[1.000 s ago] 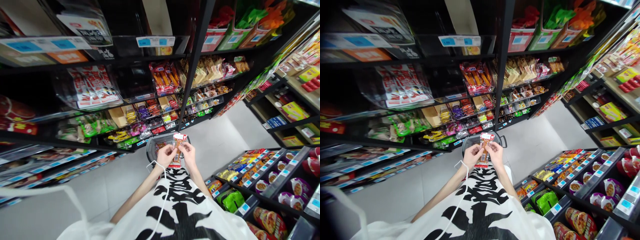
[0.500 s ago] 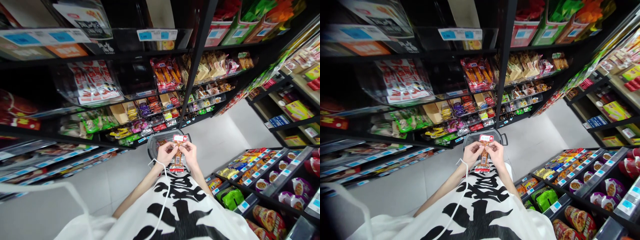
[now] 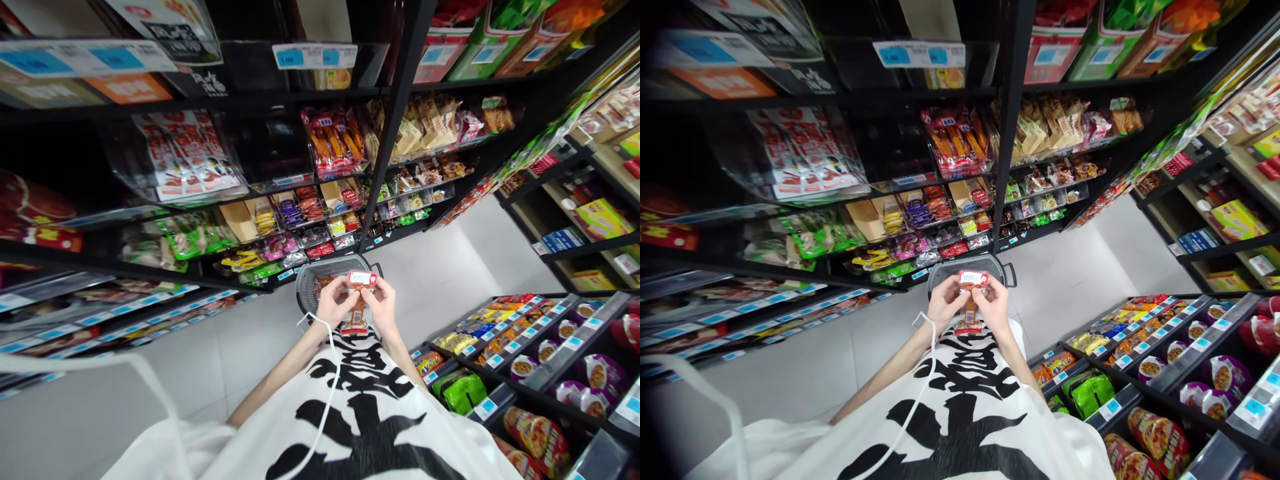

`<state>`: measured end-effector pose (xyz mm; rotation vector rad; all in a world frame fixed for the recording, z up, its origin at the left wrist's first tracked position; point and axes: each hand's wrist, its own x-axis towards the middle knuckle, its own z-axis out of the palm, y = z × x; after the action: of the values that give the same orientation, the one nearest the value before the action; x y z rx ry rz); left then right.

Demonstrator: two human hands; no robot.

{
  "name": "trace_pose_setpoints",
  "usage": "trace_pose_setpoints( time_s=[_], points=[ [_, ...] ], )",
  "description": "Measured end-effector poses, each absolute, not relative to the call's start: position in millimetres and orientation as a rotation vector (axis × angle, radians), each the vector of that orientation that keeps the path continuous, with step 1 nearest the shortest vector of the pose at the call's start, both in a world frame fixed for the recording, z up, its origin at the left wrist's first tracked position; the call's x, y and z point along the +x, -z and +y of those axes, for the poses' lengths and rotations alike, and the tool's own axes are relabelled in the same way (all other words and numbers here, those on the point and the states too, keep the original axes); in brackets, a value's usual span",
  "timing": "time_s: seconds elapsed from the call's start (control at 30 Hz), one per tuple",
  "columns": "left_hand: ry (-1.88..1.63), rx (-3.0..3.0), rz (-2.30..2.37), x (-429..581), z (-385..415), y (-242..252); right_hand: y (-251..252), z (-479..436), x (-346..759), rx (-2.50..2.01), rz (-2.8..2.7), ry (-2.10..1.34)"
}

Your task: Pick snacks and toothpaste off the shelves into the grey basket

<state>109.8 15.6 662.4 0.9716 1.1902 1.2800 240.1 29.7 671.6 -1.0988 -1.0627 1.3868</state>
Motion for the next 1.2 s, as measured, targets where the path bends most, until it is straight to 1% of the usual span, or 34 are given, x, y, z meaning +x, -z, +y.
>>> trace_pose_setpoints(
  time_s=[0.27,0.7,1.2],
  points=[
    [-1.287,1.042,1.218,108,16,-663,-668,27,240,-1.131,-1.084,-1.384],
    [-1.269,0.852,1.185,110,15,-653,-658,29,245,-1.124,-1.0,-1.481],
    [-1.275,0.811,1.161,114,14,-652,-649,28,245,-1.094,-0.888,-1.553]
  ],
)
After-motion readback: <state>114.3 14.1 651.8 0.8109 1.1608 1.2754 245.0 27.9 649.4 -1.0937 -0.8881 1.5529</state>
